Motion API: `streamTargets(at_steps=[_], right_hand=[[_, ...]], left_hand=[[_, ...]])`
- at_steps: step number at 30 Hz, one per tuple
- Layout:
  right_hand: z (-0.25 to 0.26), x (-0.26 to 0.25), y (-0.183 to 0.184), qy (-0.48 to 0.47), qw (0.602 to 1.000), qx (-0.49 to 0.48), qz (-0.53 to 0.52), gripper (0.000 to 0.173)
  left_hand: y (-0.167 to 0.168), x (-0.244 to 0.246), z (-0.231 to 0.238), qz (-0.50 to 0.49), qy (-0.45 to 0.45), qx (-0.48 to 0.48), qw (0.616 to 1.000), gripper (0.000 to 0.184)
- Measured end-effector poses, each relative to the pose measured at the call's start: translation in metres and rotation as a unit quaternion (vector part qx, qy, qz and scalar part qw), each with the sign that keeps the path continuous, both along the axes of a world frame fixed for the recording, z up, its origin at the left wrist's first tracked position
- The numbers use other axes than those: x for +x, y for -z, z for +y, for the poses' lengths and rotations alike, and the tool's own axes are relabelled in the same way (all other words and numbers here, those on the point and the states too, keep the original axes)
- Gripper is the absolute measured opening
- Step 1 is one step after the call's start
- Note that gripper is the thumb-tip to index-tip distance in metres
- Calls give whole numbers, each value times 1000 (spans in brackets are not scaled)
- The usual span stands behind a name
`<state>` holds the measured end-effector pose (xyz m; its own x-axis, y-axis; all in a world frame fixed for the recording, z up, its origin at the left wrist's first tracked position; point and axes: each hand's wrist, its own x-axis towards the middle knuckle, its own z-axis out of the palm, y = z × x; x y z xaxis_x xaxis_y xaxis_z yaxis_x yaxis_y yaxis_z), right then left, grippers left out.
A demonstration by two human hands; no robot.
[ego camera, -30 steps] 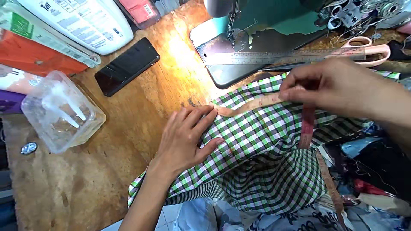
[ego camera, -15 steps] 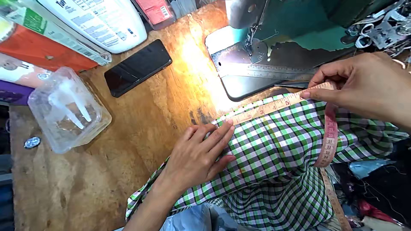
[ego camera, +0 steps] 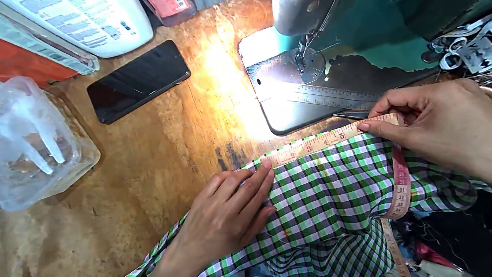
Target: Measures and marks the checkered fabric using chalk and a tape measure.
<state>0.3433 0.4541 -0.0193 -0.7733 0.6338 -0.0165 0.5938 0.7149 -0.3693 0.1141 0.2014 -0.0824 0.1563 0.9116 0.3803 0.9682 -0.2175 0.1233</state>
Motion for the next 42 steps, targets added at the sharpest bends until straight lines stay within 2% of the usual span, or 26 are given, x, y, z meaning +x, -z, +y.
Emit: streamTargets(at_steps=[6,15,22,25,29,31,33,35,38,42], right_hand=[[-3,2,2,-32,999,37,-13,20],[-4,2,2,-28,999,36,-13,20],[-8,12,1,-43,997,17,55,26],[-18,27,0,-46,993,-19,103,27],[-52,49,-23,-91,965,-186,159,11],[-58,63,-21,-128,953,-220,166,12],[-56,68,-22,-109,963,-196,148,10],[-49,71,-20,-61,983,-127,116,12],[-38,83,-4,-45,991,-59,110,23],[-40,91,4,-54,987,-80,129,21]], left_hand=[[0,0,1,6,-2,6,1000,45],[0,0,1,-4,-9,-1,1000,43],[4,-6,1,-102,-14,-14,995,31],[4,-9,0,-147,0,-11,989,29],[2,-14,2,-184,-24,-17,982,30],[3,-17,3,-187,-30,-25,982,29],[2,-18,3,-175,-24,-30,984,28],[2,-20,4,-161,-6,-29,987,29],[2,-21,2,-138,4,-52,989,48],[-13,-5,-12,-120,-54,-150,980,89]])
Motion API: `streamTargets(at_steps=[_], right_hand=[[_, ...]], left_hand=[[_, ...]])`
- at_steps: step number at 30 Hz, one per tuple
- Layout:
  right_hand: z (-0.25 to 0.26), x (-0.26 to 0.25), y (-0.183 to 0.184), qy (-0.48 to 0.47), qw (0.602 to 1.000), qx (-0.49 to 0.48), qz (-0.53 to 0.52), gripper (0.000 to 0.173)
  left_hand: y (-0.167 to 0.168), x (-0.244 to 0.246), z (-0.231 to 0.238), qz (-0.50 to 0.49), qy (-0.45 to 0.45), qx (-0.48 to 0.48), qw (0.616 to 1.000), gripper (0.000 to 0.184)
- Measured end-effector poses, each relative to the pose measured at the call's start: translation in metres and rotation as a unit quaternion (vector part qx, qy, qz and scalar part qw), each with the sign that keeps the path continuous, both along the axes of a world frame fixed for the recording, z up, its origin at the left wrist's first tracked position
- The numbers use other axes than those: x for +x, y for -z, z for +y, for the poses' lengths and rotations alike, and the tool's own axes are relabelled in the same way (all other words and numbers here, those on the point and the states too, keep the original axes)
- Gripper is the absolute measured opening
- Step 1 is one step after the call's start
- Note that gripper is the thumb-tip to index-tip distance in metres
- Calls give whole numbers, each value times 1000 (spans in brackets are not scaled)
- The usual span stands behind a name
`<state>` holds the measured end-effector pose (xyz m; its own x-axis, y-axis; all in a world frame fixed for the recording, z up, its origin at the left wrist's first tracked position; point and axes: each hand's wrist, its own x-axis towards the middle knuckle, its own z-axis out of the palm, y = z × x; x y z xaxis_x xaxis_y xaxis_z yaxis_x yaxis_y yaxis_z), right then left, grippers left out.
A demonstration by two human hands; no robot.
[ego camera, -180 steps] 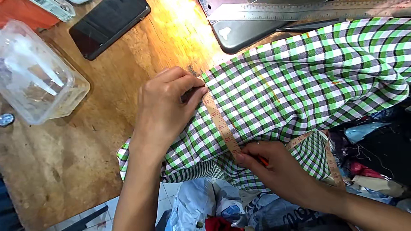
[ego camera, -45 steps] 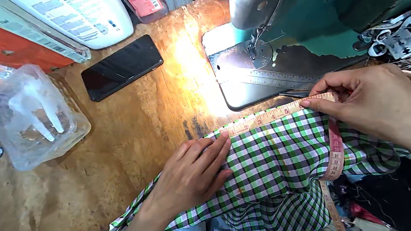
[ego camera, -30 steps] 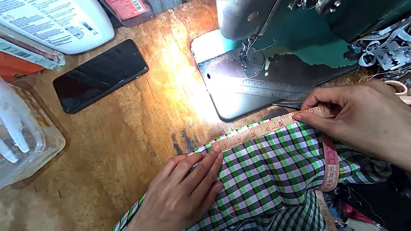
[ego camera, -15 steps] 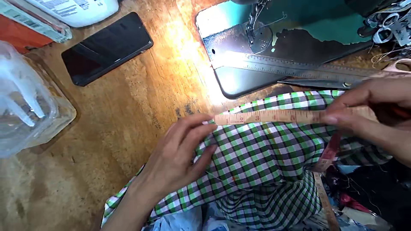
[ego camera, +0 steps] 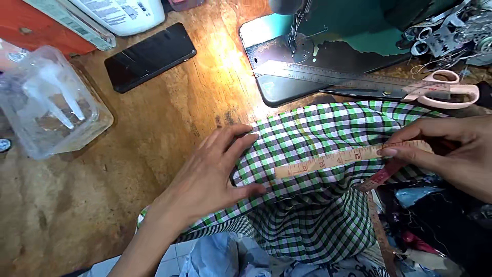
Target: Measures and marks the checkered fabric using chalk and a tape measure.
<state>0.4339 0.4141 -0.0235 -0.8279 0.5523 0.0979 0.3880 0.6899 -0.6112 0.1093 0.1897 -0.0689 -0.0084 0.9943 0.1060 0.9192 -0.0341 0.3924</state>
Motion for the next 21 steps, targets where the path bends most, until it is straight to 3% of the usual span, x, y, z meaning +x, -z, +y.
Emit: streamTargets(at_steps=[4,8,14,18,21], right_hand=[[-5,-3,6,-6,1000,-6,-20,17],[-4,-2,18,-18,999,-36,-6,18],[-6,-1,22,18,998,-64,13,16],[-9,-2,19,33,997,-64,19,16],[-9,0,23,15,995,-93,40,11]], left_hand=[[5,17,-14,-17,-7,-28,999,89],[17,0,-23,-26,36,44,998,79],[11,4,-37,-19,116,123,985,27],[-5,29,-49,16,131,78,988,35],[4,24,-69,-33,106,28,993,49]])
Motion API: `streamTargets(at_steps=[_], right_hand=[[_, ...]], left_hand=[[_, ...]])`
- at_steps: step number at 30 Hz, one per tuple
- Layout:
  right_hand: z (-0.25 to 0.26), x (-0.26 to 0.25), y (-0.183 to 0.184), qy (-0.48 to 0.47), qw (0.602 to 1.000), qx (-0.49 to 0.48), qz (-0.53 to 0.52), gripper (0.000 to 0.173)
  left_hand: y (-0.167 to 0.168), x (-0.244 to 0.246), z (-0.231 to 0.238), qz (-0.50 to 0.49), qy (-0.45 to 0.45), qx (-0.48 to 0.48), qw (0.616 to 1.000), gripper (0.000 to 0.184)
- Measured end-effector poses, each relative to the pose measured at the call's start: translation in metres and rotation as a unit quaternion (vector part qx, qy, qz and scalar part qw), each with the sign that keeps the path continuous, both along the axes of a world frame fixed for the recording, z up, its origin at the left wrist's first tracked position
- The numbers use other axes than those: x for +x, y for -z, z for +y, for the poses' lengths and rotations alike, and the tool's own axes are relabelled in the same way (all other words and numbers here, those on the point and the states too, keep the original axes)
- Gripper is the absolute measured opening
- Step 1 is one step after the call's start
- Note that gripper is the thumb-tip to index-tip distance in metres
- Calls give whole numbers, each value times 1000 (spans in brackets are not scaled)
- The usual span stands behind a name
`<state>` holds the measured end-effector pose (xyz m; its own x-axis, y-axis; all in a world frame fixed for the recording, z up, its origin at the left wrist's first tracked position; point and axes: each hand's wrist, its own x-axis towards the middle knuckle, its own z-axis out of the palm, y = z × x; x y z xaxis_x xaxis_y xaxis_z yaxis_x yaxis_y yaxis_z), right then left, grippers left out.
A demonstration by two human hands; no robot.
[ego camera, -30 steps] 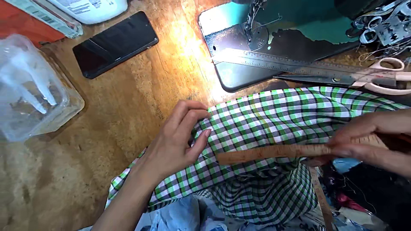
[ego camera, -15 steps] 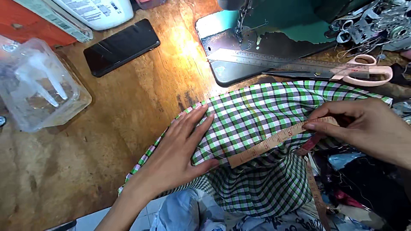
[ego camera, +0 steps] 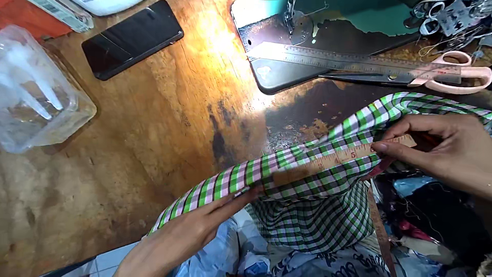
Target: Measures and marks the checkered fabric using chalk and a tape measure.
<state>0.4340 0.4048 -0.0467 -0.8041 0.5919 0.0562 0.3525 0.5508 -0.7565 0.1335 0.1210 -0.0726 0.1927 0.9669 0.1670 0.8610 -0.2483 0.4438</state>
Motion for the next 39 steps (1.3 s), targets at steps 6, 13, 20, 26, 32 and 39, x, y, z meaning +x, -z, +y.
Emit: streamTargets(at_steps=[6,13,20,26,32,39], right_hand=[[-3,0,-1,-6,1000,4,-14,10],[-6,0,-1,3,999,19,-27,13],[-6,0,-1,15,999,11,-39,14],[-3,3,6,2,1000,-11,-21,16],[-8,1,3,15,999,-7,-39,16],[-11,-3,-2,24,998,-6,-64,16]], left_hand=[[11,-7,-1,-98,23,-4,995,40],[8,13,8,18,4,39,999,53],[11,11,7,45,-2,49,998,53],[14,12,8,37,3,60,997,51],[17,10,7,35,2,59,998,51],[18,7,5,23,2,52,998,49]])
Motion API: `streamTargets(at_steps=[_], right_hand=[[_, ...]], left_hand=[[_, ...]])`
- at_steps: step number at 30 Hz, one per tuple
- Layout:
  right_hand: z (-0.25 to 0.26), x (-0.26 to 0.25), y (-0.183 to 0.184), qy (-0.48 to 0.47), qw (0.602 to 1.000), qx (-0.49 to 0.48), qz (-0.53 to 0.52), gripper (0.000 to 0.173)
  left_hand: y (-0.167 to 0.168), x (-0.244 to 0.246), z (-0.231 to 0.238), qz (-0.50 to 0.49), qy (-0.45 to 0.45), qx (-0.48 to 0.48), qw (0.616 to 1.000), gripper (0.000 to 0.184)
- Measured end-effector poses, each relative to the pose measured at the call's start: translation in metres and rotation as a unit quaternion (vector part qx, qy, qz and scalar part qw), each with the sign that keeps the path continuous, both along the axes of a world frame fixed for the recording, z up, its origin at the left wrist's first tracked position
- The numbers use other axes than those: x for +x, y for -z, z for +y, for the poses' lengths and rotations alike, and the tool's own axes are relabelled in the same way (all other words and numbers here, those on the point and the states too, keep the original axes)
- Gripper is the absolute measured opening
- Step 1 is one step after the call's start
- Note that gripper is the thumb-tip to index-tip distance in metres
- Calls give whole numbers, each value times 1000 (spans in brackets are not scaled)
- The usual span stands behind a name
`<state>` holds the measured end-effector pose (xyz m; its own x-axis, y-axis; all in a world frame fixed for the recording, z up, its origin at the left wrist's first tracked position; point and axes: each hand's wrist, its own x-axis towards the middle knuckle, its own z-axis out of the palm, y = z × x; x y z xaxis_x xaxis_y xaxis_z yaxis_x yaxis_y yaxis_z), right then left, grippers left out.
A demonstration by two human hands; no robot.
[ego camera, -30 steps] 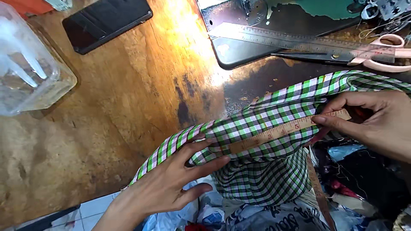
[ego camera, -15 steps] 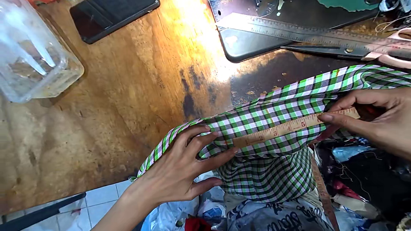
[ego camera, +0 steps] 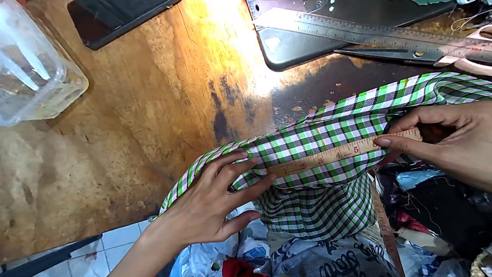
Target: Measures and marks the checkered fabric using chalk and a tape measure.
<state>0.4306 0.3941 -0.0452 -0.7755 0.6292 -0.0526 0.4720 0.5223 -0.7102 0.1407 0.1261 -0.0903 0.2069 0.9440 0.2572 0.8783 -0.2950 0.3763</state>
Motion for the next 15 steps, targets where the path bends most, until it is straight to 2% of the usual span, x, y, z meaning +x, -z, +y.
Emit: streamTargets(at_steps=[9,15], right_hand=[[2,-5,-5,-8,997,53,-47,24],[0,-8,-7,-3,998,39,-53,23]], left_hand=[[2,-1,-1,0,-6,-4,1000,48],[1,-1,-2,10,-14,-4,1000,47]])
